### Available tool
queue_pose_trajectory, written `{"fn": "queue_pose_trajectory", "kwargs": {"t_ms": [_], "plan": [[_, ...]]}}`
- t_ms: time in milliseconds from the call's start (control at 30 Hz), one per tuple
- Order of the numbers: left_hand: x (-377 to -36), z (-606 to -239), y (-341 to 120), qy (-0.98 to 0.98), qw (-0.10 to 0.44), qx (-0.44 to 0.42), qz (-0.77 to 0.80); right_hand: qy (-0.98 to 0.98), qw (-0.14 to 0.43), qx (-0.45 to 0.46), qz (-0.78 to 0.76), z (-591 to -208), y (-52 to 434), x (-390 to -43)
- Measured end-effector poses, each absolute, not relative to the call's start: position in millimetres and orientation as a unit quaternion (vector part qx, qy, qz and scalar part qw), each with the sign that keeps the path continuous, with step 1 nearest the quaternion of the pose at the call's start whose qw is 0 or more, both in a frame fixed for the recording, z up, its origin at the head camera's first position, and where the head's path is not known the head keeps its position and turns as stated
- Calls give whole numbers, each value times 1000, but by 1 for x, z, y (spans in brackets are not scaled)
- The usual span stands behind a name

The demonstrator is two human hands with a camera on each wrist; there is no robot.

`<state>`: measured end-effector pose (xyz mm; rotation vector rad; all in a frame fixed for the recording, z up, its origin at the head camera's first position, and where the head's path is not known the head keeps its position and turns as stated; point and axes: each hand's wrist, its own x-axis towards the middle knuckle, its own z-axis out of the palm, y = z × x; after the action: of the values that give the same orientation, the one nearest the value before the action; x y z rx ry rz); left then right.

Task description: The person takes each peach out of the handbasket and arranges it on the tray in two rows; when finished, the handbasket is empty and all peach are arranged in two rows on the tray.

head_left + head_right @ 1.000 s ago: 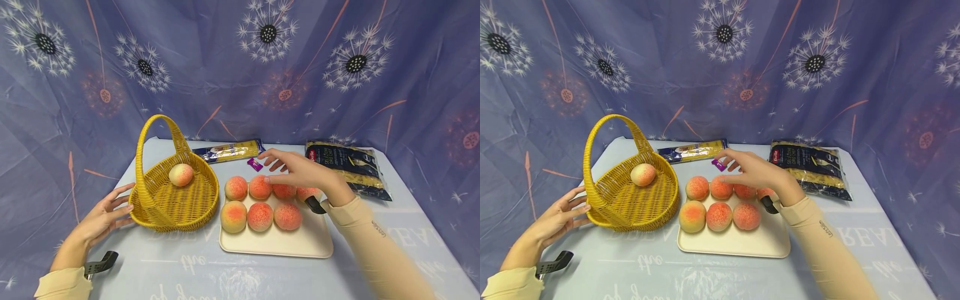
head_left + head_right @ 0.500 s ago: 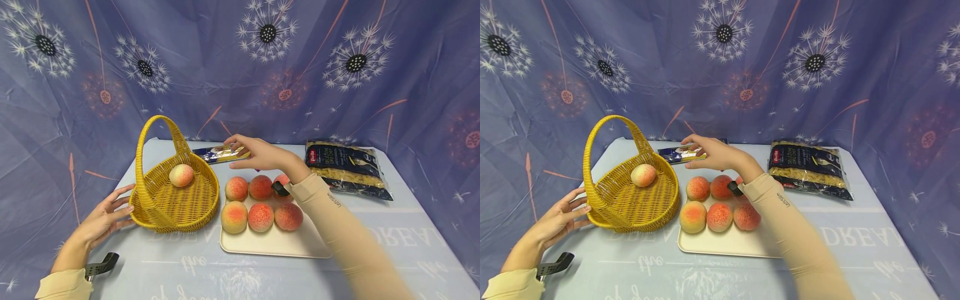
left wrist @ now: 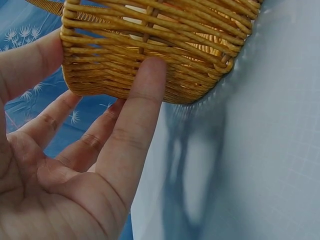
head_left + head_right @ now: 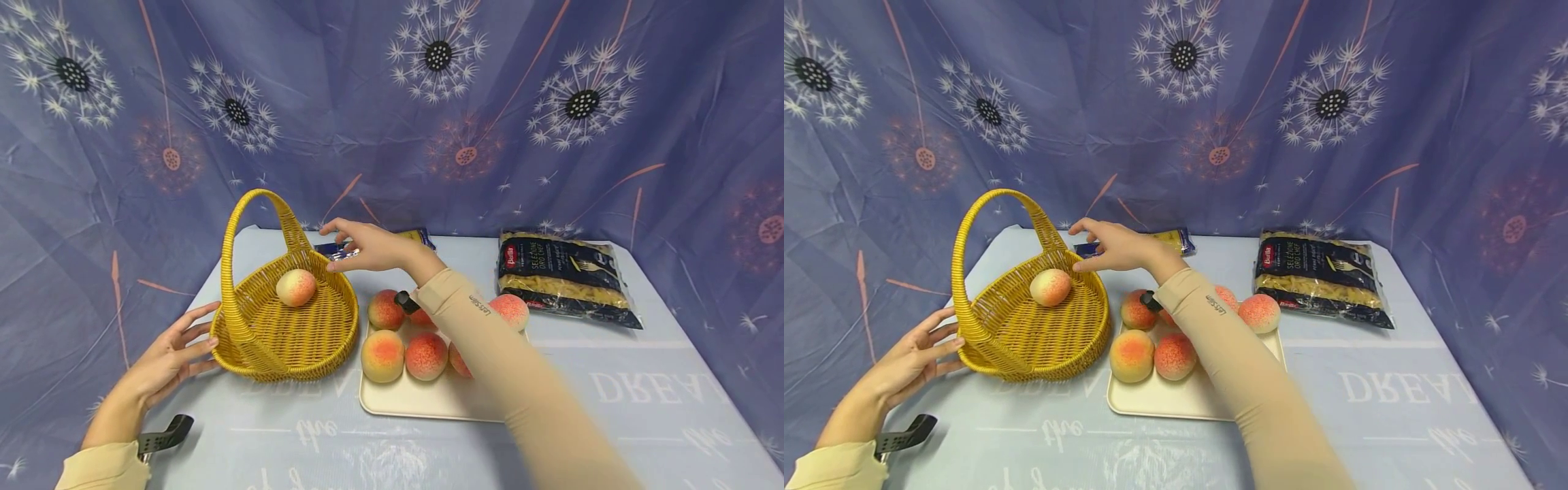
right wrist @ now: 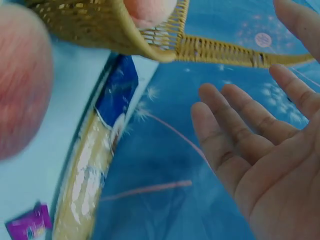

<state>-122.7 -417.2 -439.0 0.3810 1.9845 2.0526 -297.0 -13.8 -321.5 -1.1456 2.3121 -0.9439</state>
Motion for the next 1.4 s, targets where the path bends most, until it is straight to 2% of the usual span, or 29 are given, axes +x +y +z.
{"fn": "queue_pose_trajectory", "kwargs": {"t_ms": [200, 400, 733, 1000, 1400], "plan": [[-123, -439, -416, 682, 128, 128, 708, 826, 217, -412, -317, -331, -44, -302], [-124, -439, -416, 682, 128, 127, 709, 831, 202, -431, -287, -342, -74, -304], [-124, -438, -415, 672, 129, 135, 717, 857, 224, -408, -221, -351, -110, -298], [-125, -439, -414, 666, 130, 140, 721, 861, 257, -400, -180, -363, -119, -294], [-124, -440, -417, 677, 125, 134, 713, 849, 257, -413, -208, -369, -123, -291]]}}
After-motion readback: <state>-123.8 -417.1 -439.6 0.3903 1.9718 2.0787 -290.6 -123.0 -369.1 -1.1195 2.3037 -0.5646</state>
